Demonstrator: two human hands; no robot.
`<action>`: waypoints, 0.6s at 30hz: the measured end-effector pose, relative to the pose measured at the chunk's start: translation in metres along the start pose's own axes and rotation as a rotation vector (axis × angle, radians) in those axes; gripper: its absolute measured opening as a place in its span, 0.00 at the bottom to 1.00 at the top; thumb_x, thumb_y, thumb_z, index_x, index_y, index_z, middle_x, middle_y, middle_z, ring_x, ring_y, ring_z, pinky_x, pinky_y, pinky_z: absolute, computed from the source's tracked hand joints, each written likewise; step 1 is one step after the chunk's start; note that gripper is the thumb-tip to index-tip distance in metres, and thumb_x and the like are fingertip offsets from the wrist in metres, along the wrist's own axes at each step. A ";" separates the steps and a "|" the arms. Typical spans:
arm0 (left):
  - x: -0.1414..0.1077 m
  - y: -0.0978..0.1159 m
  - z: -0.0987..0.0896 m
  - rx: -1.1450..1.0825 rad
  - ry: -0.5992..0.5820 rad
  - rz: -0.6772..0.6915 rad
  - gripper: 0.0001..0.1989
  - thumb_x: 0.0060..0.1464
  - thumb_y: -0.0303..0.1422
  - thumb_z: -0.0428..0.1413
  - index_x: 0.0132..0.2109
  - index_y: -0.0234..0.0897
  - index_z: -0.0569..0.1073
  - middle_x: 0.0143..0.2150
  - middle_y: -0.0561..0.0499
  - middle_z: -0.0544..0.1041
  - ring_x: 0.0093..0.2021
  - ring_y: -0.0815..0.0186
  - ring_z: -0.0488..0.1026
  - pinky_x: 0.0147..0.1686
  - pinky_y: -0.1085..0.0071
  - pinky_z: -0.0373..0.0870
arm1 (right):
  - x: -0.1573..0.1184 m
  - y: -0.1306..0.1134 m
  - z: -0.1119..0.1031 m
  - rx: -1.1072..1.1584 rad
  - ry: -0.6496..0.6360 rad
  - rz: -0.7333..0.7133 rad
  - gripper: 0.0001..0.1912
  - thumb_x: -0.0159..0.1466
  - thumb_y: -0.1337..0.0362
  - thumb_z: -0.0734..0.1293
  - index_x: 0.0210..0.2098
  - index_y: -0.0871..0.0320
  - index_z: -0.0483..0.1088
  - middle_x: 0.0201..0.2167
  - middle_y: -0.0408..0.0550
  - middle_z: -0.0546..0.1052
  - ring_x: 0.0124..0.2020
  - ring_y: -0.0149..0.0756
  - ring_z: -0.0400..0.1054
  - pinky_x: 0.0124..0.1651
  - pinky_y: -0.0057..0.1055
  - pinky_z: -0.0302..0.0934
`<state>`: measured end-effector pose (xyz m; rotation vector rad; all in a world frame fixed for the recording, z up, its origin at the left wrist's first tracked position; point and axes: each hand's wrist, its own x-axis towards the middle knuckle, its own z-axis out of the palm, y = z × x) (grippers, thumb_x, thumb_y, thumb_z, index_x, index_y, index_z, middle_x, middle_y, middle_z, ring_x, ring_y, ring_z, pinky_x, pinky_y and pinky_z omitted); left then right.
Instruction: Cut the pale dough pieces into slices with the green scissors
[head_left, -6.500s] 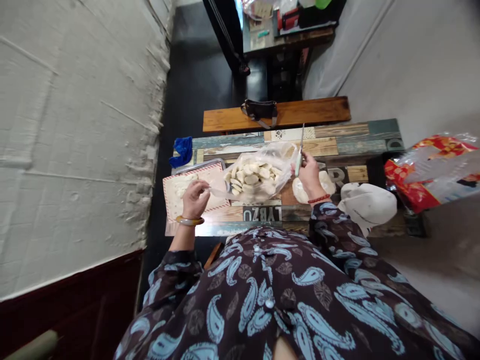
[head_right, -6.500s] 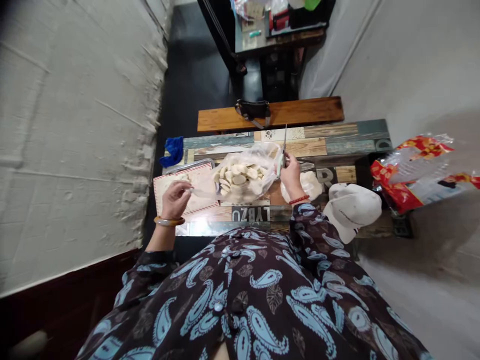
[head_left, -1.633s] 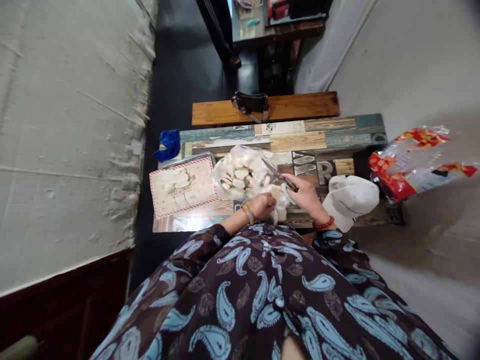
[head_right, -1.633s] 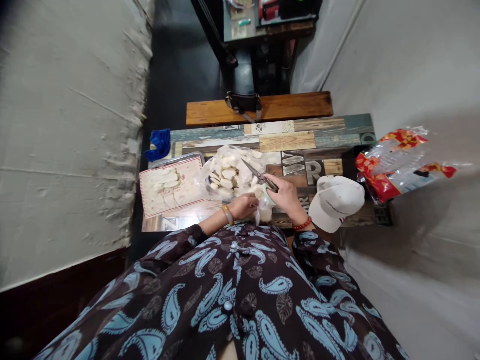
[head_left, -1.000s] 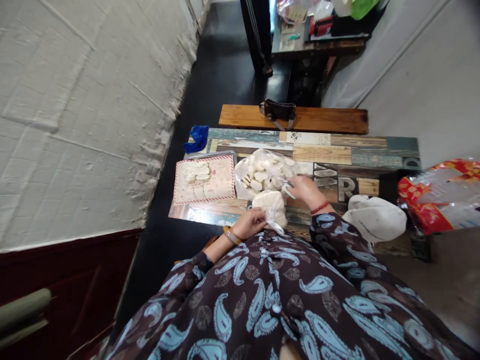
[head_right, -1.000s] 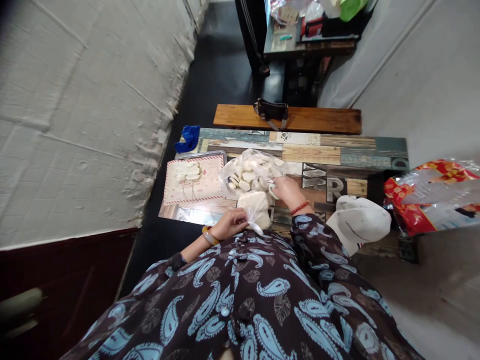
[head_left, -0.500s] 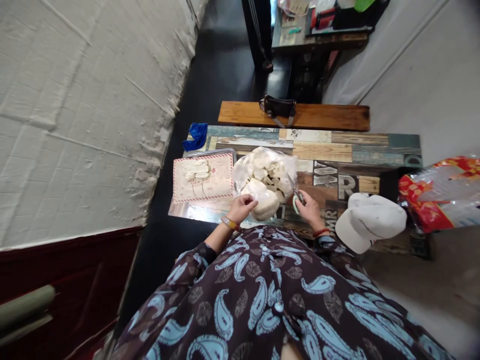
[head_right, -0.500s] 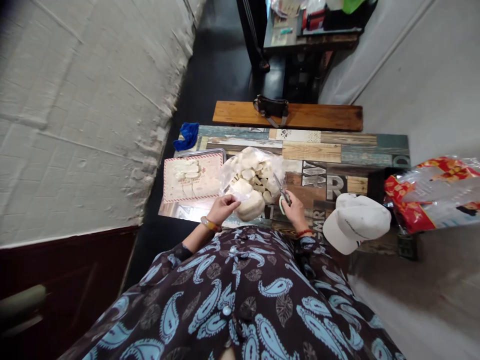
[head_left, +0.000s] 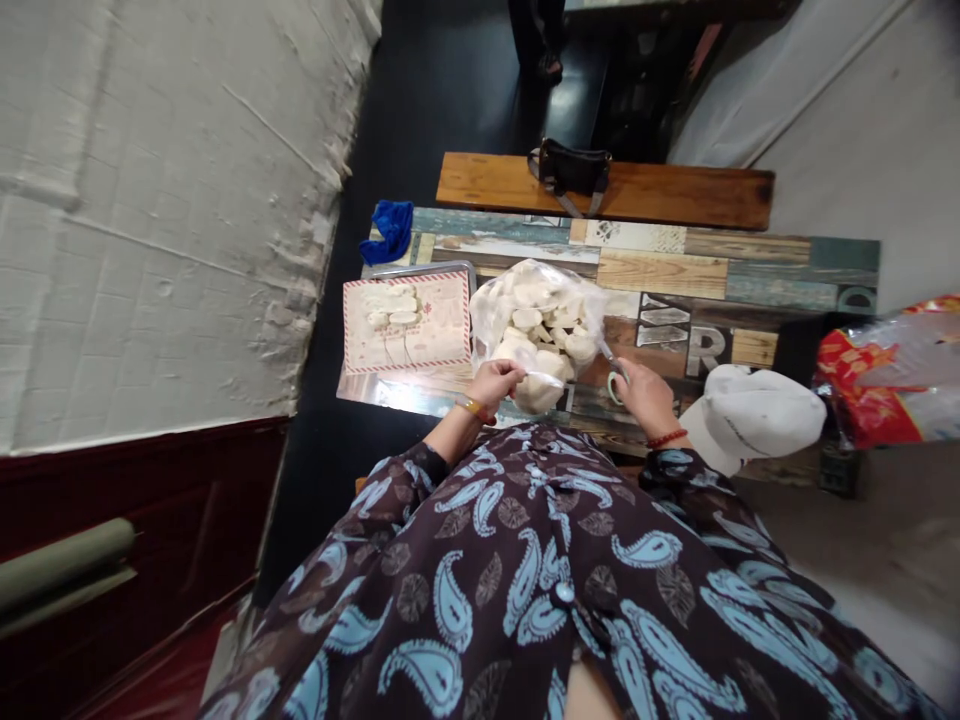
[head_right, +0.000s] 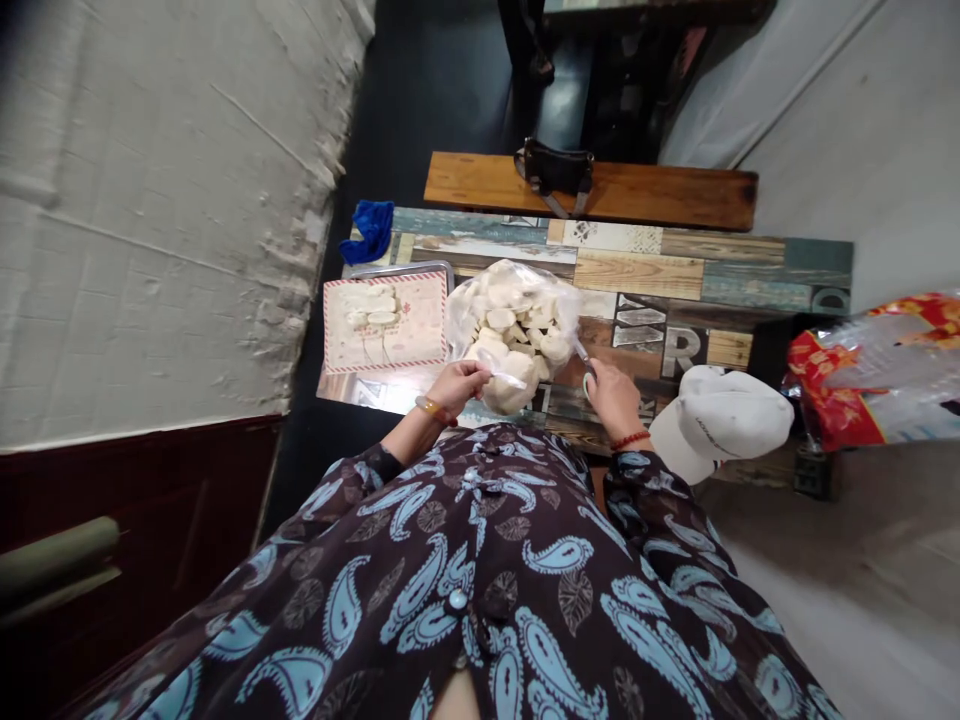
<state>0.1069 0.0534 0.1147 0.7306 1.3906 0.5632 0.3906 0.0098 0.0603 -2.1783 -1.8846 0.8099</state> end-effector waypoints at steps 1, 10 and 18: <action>0.001 0.000 0.002 -0.021 -0.003 -0.012 0.09 0.46 0.28 0.62 0.25 0.33 0.69 0.17 0.59 0.65 0.15 0.77 0.60 0.18 0.77 0.58 | -0.003 -0.010 -0.006 0.070 0.059 -0.045 0.19 0.67 0.61 0.62 0.54 0.60 0.74 0.47 0.61 0.79 0.47 0.50 0.74 0.50 0.43 0.65; 0.007 0.004 0.011 -0.053 -0.038 -0.049 0.11 0.48 0.29 0.65 0.26 0.32 0.69 0.15 0.59 0.66 0.14 0.77 0.61 0.18 0.78 0.60 | -0.005 -0.116 -0.012 0.440 0.121 -0.514 0.09 0.67 0.61 0.65 0.40 0.56 0.77 0.41 0.51 0.78 0.44 0.42 0.71 0.49 0.38 0.65; 0.015 -0.005 0.007 -0.003 -0.076 -0.015 0.06 0.48 0.25 0.61 0.27 0.31 0.72 0.17 0.58 0.67 0.15 0.77 0.62 0.18 0.78 0.58 | 0.023 -0.107 0.021 0.491 -0.055 -0.356 0.08 0.62 0.63 0.66 0.32 0.58 0.77 0.33 0.50 0.79 0.36 0.39 0.71 0.41 0.33 0.62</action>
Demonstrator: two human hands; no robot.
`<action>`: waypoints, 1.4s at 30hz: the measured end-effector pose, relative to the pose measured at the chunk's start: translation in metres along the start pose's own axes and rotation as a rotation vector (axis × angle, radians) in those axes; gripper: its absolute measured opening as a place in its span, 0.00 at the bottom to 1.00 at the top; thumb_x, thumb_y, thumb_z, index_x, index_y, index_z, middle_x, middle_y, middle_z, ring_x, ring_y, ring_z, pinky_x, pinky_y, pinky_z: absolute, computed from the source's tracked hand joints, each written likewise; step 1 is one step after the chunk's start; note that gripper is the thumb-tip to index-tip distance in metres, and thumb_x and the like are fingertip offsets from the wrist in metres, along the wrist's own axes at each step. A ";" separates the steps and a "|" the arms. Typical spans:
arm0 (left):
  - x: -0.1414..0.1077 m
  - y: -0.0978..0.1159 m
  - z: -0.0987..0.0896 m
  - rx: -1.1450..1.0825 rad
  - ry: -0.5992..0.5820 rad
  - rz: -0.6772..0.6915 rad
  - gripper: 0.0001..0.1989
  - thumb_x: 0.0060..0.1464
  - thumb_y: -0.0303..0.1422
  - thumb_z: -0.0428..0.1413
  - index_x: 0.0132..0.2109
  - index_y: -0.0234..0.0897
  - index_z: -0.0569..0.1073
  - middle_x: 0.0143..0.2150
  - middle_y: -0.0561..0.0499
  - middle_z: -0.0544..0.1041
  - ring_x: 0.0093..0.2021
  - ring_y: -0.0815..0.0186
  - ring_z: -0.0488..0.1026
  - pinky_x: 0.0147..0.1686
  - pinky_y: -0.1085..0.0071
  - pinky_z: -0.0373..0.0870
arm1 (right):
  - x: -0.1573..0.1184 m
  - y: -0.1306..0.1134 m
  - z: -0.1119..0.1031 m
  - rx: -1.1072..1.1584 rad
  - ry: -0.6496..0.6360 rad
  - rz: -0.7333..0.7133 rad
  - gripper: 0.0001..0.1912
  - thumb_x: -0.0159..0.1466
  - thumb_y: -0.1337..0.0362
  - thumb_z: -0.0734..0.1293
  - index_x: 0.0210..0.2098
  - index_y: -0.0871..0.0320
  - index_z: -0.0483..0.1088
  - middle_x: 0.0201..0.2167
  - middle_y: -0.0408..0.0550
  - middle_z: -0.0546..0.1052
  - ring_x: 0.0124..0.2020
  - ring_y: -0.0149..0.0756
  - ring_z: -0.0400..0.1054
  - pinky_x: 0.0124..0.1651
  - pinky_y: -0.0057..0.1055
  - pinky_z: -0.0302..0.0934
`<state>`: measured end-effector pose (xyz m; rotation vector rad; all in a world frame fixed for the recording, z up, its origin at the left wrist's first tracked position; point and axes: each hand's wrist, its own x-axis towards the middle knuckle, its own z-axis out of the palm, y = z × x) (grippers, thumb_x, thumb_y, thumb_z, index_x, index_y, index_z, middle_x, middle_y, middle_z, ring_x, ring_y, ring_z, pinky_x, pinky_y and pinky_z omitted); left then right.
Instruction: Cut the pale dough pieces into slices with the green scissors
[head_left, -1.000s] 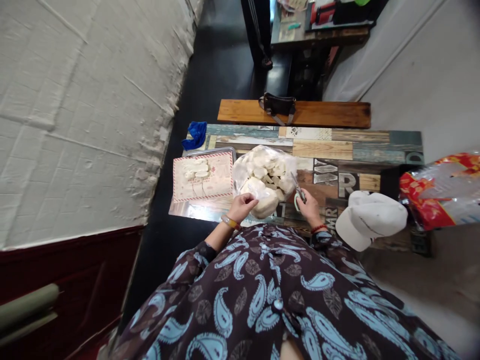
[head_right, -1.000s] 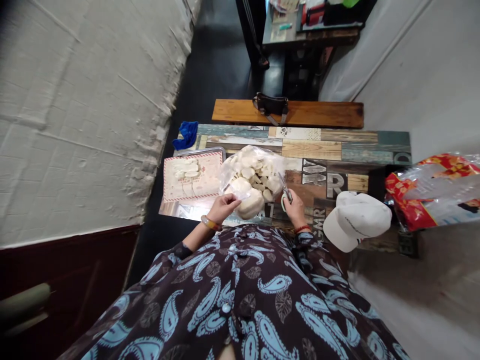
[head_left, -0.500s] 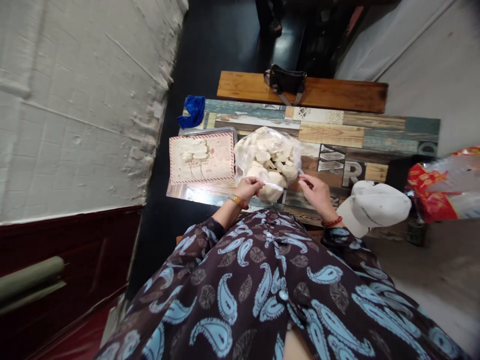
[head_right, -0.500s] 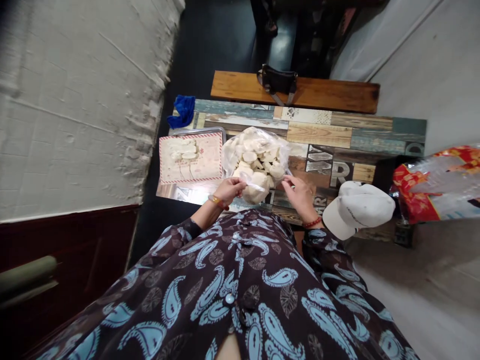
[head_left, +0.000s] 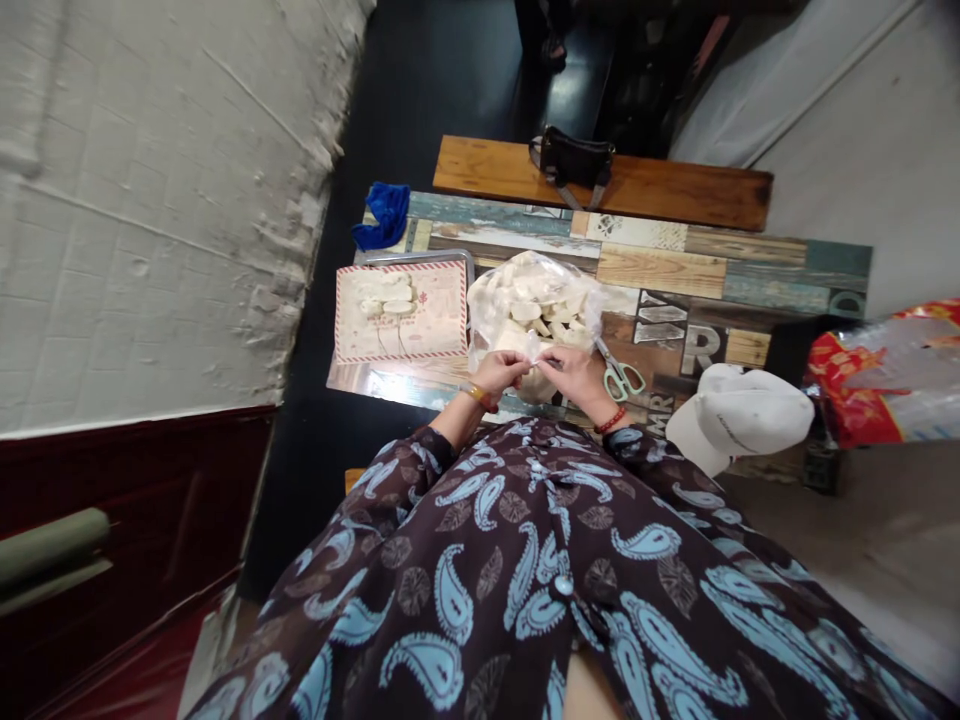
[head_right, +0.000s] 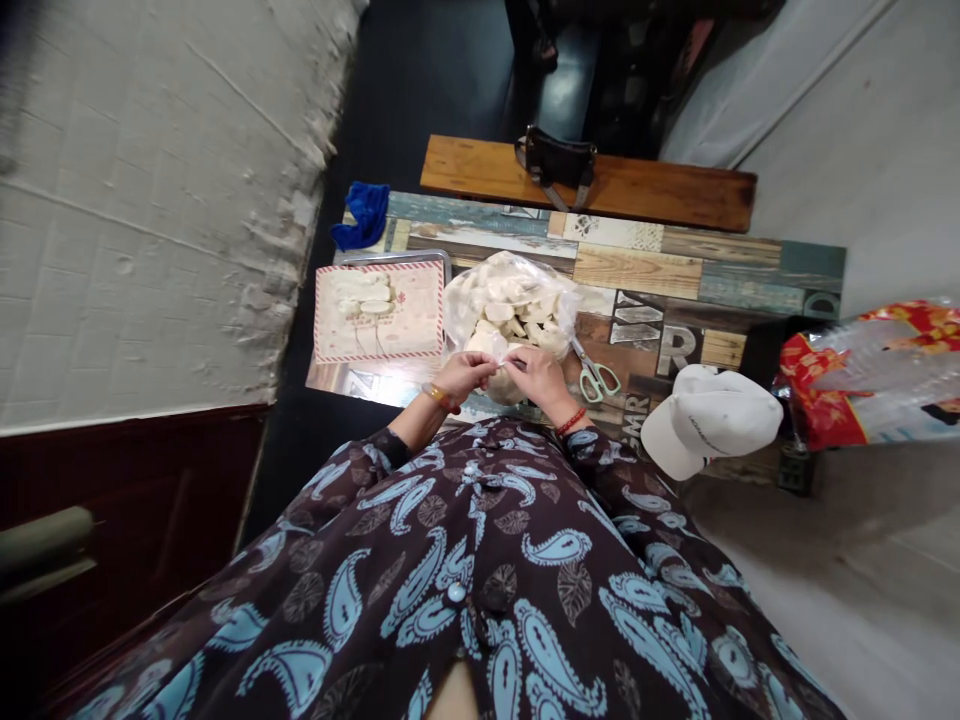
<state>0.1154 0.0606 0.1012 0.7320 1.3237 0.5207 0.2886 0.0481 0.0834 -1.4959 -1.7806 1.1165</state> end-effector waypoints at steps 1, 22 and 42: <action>0.001 -0.001 0.000 0.012 -0.004 0.003 0.05 0.48 0.25 0.60 0.27 0.31 0.72 0.16 0.58 0.67 0.15 0.76 0.62 0.19 0.78 0.58 | 0.001 0.002 0.001 0.037 0.002 0.033 0.08 0.62 0.63 0.66 0.31 0.58 0.77 0.32 0.49 0.79 0.35 0.39 0.71 0.40 0.33 0.62; 0.017 -0.017 -0.008 0.602 0.021 0.249 0.06 0.47 0.29 0.56 0.27 0.31 0.76 0.21 0.55 0.71 0.25 0.72 0.64 0.27 0.75 0.58 | 0.008 -0.006 -0.006 -0.121 -0.126 -0.161 0.12 0.67 0.63 0.62 0.36 0.58 0.77 0.36 0.50 0.78 0.40 0.39 0.69 0.45 0.32 0.60; 0.011 -0.027 -0.022 0.639 0.016 0.215 0.04 0.42 0.27 0.56 0.24 0.32 0.76 0.20 0.54 0.72 0.24 0.71 0.66 0.26 0.75 0.60 | 0.004 -0.010 -0.001 -0.675 -0.337 -0.267 0.08 0.66 0.70 0.61 0.36 0.63 0.73 0.33 0.55 0.77 0.36 0.41 0.70 0.40 0.33 0.59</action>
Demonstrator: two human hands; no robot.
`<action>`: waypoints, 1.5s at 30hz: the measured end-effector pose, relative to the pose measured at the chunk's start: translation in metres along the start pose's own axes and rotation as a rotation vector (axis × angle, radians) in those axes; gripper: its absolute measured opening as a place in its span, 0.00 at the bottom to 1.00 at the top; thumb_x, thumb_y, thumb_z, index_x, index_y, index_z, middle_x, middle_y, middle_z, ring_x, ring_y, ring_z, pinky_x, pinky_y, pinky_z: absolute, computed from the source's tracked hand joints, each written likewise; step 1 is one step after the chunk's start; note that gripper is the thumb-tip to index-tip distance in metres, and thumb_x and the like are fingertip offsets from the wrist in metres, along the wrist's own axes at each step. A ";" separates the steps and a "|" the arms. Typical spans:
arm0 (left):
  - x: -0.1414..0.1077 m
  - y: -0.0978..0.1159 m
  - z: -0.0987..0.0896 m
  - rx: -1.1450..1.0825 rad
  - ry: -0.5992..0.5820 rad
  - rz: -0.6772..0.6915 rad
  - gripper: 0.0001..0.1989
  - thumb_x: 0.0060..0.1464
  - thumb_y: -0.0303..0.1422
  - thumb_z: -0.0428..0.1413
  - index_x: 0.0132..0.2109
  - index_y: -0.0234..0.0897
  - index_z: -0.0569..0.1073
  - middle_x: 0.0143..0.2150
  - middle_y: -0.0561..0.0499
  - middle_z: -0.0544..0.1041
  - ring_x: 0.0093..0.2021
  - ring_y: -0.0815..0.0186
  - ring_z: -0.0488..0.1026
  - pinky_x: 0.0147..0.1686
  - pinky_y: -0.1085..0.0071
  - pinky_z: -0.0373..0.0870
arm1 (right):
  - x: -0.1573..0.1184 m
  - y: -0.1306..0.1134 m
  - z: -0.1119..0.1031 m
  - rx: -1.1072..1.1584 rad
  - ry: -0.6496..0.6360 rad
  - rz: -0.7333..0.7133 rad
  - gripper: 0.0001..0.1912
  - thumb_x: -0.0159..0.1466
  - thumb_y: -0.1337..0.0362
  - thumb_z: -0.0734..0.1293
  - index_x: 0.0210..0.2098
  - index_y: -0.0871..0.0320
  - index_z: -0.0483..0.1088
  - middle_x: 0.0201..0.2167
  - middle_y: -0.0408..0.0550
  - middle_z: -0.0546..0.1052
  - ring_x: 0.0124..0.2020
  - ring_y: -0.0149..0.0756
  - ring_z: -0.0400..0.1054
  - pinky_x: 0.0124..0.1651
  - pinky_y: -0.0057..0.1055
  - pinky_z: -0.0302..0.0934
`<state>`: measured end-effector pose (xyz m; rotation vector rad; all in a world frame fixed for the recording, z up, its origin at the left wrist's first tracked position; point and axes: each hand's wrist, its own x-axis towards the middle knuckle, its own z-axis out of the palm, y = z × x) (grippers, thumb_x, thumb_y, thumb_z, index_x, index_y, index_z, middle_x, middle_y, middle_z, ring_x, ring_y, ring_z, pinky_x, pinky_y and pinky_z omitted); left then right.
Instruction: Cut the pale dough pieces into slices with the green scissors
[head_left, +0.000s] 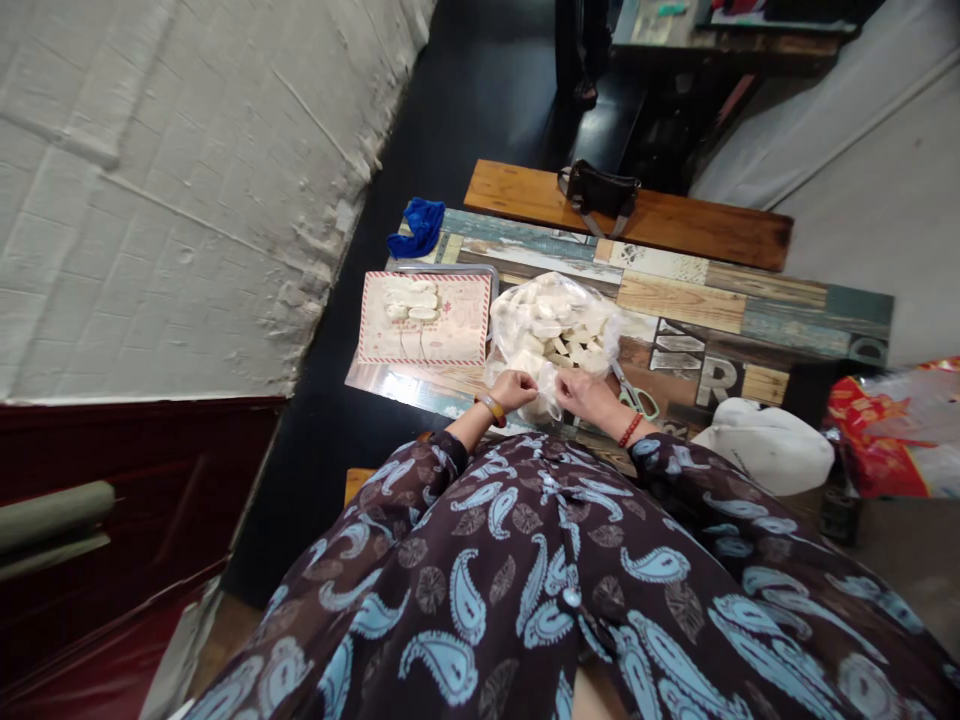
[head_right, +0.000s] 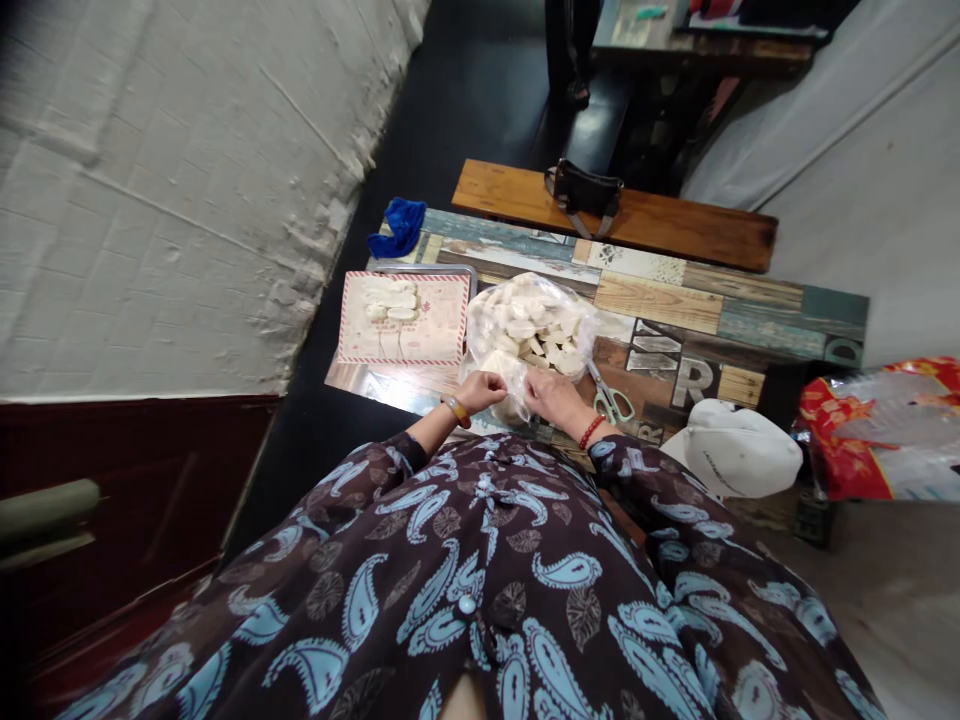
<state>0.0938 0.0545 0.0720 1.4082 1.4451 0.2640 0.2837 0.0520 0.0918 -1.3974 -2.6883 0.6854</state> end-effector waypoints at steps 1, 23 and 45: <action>0.000 0.000 -0.001 -0.004 -0.002 0.005 0.04 0.42 0.27 0.56 0.24 0.32 0.76 0.20 0.54 0.73 0.24 0.71 0.66 0.26 0.75 0.60 | 0.001 0.002 -0.001 0.010 0.010 0.010 0.10 0.67 0.70 0.60 0.37 0.62 0.73 0.34 0.54 0.77 0.37 0.40 0.70 0.41 0.32 0.59; 0.007 0.012 -0.005 0.046 -0.074 0.020 0.04 0.40 0.26 0.54 0.23 0.32 0.74 0.20 0.55 0.70 0.24 0.71 0.64 0.26 0.75 0.58 | 0.003 -0.011 -0.006 0.065 -0.045 0.036 0.07 0.63 0.71 0.64 0.40 0.64 0.73 0.39 0.59 0.78 0.40 0.45 0.70 0.40 0.34 0.57; -0.007 0.003 -0.003 0.108 -0.058 0.082 0.05 0.49 0.27 0.56 0.31 0.34 0.78 0.28 0.52 0.76 0.30 0.69 0.70 0.34 0.73 0.65 | 0.000 -0.028 0.038 0.562 0.195 0.339 0.05 0.56 0.70 0.65 0.25 0.58 0.66 0.25 0.44 0.71 0.28 0.34 0.62 0.33 0.29 0.52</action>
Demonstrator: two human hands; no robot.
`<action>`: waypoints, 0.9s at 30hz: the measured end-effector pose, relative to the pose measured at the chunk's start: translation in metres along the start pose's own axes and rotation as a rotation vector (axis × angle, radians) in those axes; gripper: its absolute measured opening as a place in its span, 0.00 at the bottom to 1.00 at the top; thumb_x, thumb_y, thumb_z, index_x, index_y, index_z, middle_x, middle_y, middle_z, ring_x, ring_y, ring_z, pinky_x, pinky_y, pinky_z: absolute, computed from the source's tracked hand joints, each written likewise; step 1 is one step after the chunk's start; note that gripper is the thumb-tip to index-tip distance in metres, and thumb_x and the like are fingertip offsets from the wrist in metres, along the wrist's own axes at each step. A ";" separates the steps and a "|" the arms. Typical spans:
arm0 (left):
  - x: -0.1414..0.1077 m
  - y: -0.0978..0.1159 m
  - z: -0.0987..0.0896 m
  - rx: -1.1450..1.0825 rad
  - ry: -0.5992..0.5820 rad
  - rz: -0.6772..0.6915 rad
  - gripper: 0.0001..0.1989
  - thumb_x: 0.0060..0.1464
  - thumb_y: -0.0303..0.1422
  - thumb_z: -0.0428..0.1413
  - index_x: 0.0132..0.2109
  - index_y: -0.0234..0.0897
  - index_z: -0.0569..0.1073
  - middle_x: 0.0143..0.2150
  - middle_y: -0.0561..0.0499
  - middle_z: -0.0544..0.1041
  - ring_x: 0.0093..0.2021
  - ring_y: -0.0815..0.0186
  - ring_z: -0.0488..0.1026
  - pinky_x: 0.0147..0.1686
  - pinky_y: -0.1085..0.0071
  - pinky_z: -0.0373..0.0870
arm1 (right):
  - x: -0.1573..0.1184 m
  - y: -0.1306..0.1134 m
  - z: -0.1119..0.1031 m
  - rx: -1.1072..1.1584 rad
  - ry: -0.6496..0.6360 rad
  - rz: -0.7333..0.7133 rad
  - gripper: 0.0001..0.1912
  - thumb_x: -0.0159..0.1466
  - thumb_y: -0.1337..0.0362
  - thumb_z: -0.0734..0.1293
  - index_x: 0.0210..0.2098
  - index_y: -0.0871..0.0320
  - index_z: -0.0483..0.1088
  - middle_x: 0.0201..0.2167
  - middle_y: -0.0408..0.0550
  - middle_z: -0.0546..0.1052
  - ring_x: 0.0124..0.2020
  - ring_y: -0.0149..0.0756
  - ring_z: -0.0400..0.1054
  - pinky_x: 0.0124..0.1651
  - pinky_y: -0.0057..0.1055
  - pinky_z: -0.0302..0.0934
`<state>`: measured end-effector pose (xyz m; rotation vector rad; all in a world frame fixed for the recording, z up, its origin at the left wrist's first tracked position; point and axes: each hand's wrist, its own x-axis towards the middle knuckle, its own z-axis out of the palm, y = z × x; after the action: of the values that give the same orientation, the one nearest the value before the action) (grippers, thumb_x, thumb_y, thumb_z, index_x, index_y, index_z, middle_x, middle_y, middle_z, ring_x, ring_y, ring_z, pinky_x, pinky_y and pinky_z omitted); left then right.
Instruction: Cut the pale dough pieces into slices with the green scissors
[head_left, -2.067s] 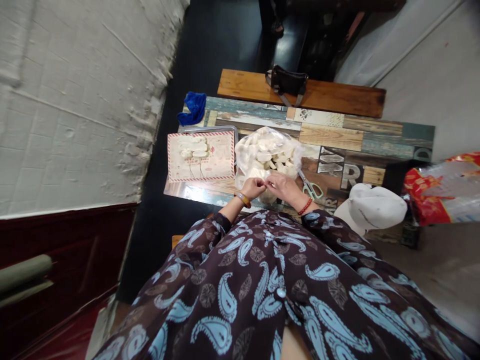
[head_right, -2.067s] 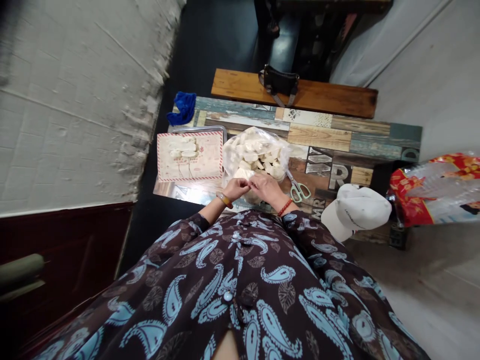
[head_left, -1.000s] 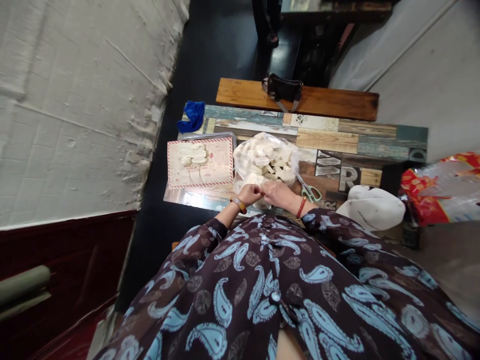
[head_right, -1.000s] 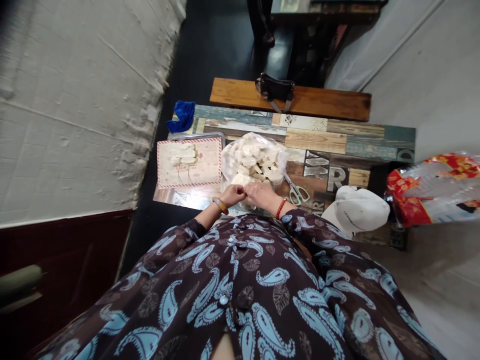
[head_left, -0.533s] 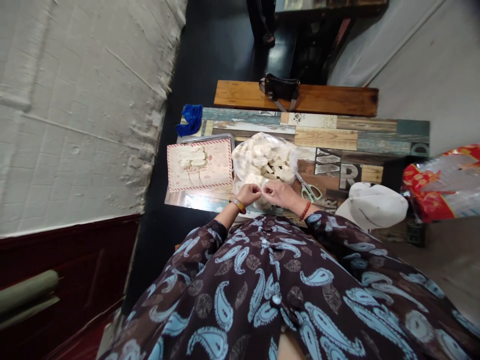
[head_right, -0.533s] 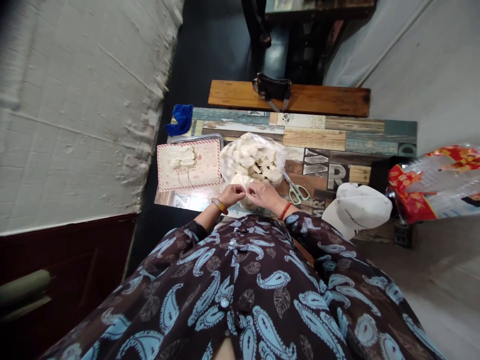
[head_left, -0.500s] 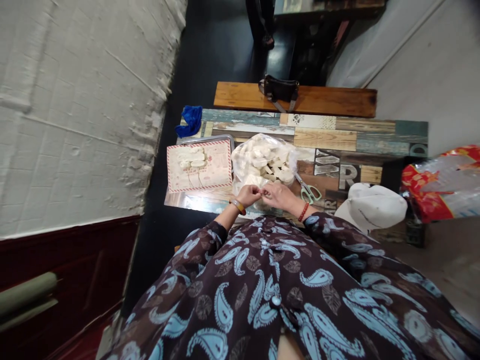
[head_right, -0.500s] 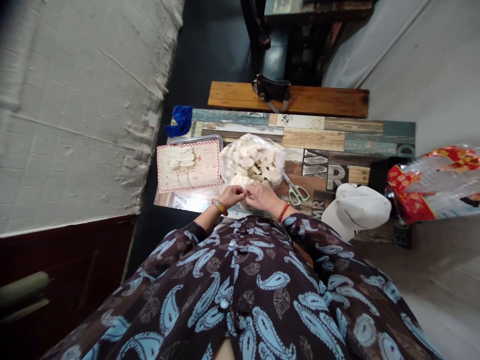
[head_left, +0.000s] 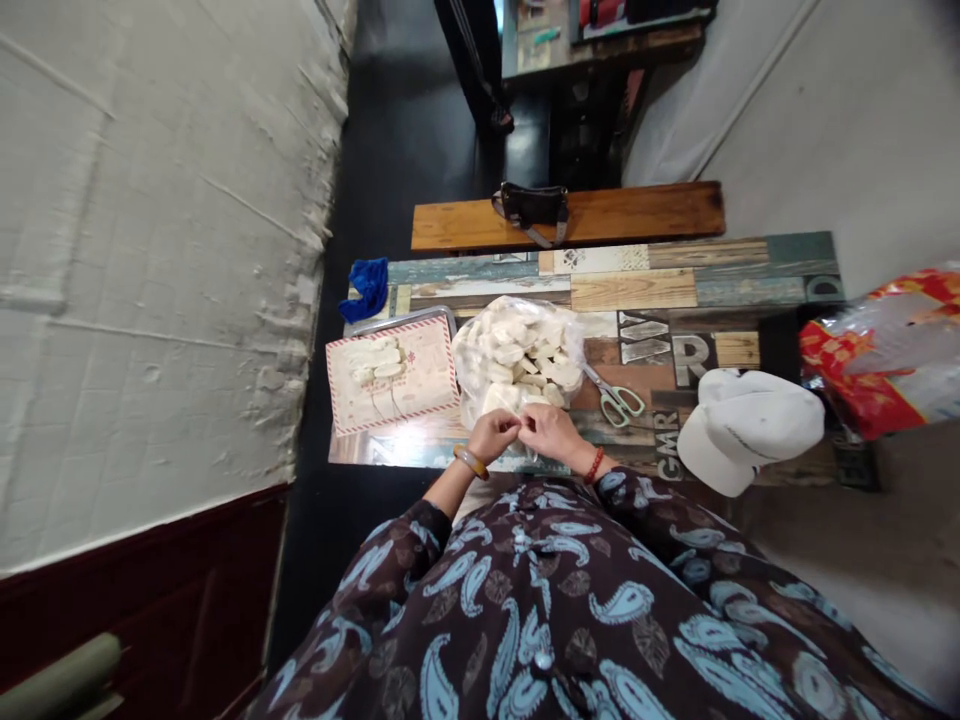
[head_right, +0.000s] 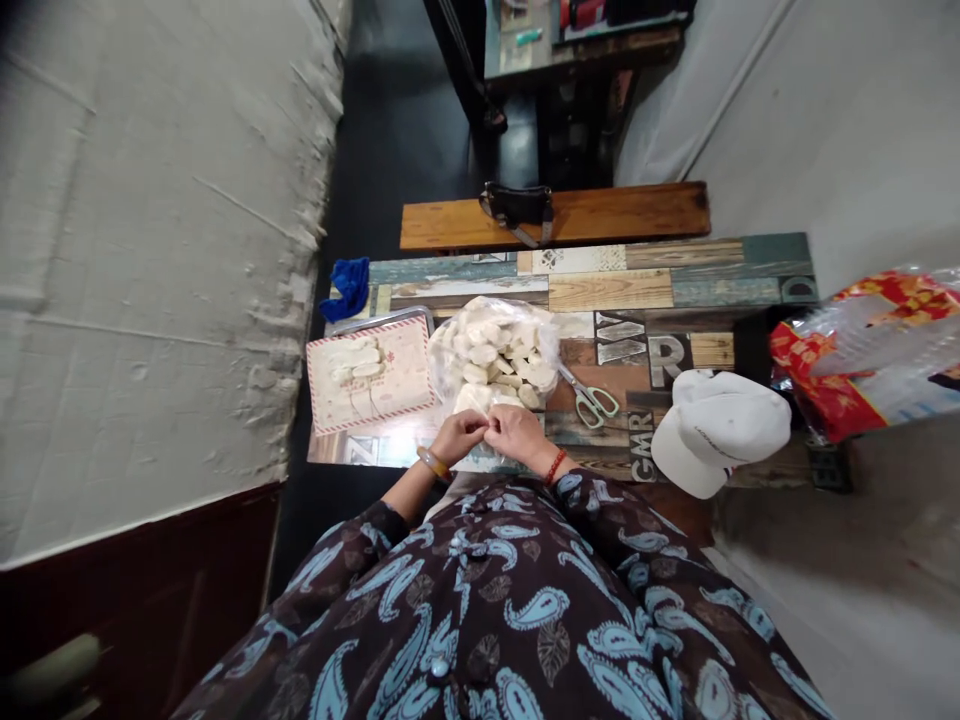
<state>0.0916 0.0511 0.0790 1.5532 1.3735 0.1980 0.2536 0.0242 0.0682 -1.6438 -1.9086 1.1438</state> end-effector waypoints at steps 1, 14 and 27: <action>-0.001 0.001 -0.002 -0.019 0.001 0.012 0.05 0.49 0.26 0.56 0.30 0.34 0.77 0.28 0.52 0.75 0.30 0.69 0.70 0.34 0.73 0.65 | 0.000 -0.001 0.001 0.034 0.020 0.022 0.06 0.56 0.70 0.64 0.24 0.57 0.65 0.23 0.43 0.70 0.27 0.33 0.61 0.32 0.28 0.52; 0.010 -0.024 0.007 0.352 0.230 0.550 0.06 0.56 0.24 0.52 0.33 0.36 0.70 0.31 0.49 0.72 0.33 0.65 0.69 0.33 0.70 0.63 | 0.013 0.022 0.012 0.001 0.185 -0.214 0.09 0.54 0.76 0.60 0.26 0.55 0.60 0.23 0.40 0.67 0.26 0.32 0.62 0.30 0.28 0.54; 0.014 -0.057 0.017 0.318 0.332 0.778 0.08 0.56 0.25 0.52 0.29 0.36 0.66 0.28 0.51 0.71 0.31 0.67 0.67 0.33 0.70 0.61 | 0.008 0.047 0.036 -0.186 0.392 -0.597 0.07 0.64 0.71 0.60 0.30 0.55 0.62 0.24 0.43 0.68 0.28 0.34 0.63 0.32 0.30 0.56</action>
<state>0.0710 0.0442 0.0217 2.3551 0.9992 0.7676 0.2556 0.0194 0.0081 -1.1331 -2.0626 0.3882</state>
